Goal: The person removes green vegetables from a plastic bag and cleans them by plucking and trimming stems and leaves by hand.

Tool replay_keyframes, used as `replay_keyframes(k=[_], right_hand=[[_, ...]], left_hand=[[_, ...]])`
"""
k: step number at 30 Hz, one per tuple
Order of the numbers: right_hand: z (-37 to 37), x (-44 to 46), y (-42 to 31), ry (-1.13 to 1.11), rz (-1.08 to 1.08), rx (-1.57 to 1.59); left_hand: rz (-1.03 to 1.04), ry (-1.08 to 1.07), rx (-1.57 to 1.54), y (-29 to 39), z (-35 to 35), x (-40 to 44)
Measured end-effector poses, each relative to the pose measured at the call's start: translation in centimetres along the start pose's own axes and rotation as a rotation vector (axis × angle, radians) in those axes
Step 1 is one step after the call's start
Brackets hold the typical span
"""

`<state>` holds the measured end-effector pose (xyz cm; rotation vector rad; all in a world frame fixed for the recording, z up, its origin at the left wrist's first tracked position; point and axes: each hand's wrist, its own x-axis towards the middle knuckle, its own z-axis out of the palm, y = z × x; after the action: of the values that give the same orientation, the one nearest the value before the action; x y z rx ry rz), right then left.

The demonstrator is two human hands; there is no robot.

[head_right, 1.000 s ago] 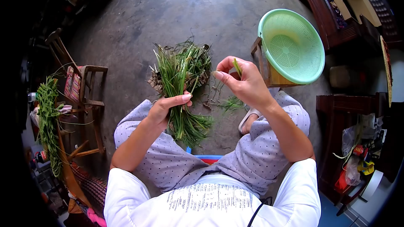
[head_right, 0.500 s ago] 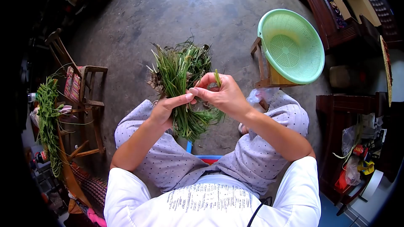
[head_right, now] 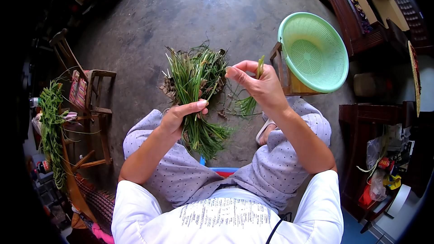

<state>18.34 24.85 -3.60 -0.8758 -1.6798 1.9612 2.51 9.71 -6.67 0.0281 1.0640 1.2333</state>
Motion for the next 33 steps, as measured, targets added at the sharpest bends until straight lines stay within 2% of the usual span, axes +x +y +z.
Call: replay_keyframes(k=[3,5,9,17,23,24,28,33], right_hand=[[0.9,-0.3,0.6,-0.086,0.045,-0.009],[1.8,-0.5,1.8,-0.221,0.028,-0.117],[1.7,-0.6,1.3,-0.193,0.061,-0.014],[-0.4,0.0,0.0,-0.034,-0.012,-0.029],[0.5,-0.1,1.6,-0.177,-0.14,-0.182],[0.8,-0.4,1.0,-0.172,-0.081,-0.154],[0.8,-0.4,0.5,-0.107,-0.109,-0.117],[0.6,-0.5,0.8,-0.219,-0.023,-0.223]], left_hand=[[-0.011,-0.028,-0.03,-0.1,-0.2,0.2],[-0.025,-0.044,-0.03,-0.1,-0.2,0.3],[-0.014,-0.07,-0.022,0.1,0.2,0.1],[-0.02,-0.05,-0.014,0.3,0.1,-0.2],[-0.044,-0.043,-0.036,0.2,0.0,0.0],[-0.046,-0.052,-0.045,0.2,0.0,0.0],[-0.024,-0.062,-0.045,0.2,0.2,-0.2],[-0.05,-0.072,-0.032,-0.1,-0.1,0.1]])
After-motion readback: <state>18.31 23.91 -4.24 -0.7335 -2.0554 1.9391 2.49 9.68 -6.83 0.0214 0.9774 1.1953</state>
